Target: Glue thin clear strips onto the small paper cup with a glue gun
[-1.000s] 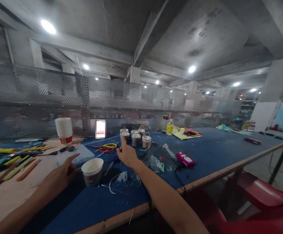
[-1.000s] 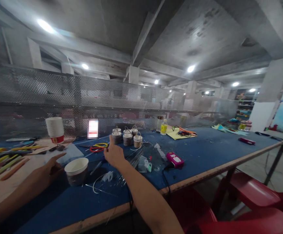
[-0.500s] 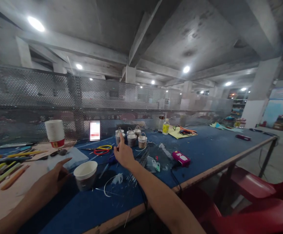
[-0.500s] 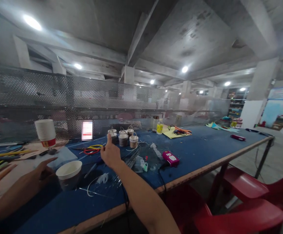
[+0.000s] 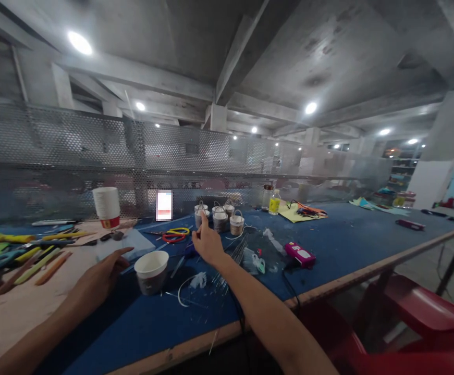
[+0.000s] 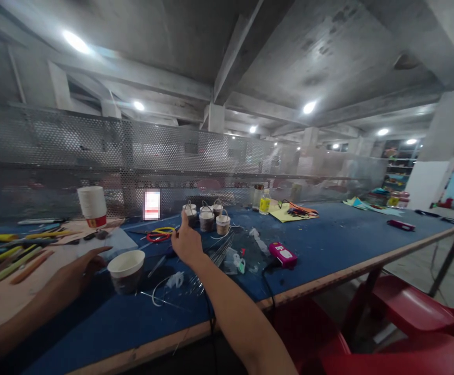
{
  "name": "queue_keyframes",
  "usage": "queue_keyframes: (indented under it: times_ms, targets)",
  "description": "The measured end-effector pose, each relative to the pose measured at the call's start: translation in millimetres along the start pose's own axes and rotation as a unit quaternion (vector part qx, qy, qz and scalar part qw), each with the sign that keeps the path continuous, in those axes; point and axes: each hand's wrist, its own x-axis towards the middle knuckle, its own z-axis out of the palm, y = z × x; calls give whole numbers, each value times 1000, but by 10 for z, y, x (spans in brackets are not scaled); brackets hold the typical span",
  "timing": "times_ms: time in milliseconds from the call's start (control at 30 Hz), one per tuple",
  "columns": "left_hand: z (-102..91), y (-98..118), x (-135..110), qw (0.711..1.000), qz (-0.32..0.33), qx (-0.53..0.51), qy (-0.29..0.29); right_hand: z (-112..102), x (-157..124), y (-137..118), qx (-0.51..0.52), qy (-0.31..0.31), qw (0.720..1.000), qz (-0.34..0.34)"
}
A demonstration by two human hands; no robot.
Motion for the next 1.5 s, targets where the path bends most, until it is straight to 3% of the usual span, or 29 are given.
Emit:
queue_keyframes:
  times_ms: [433,1500]
  targets:
    - [15,13,0,998,-26,-64,-10,27,-2,8,-12,-11,1000,4]
    - [128,-144,-8,1000,9,-27,1,-40,-30,-51,-5,-49,999,-6]
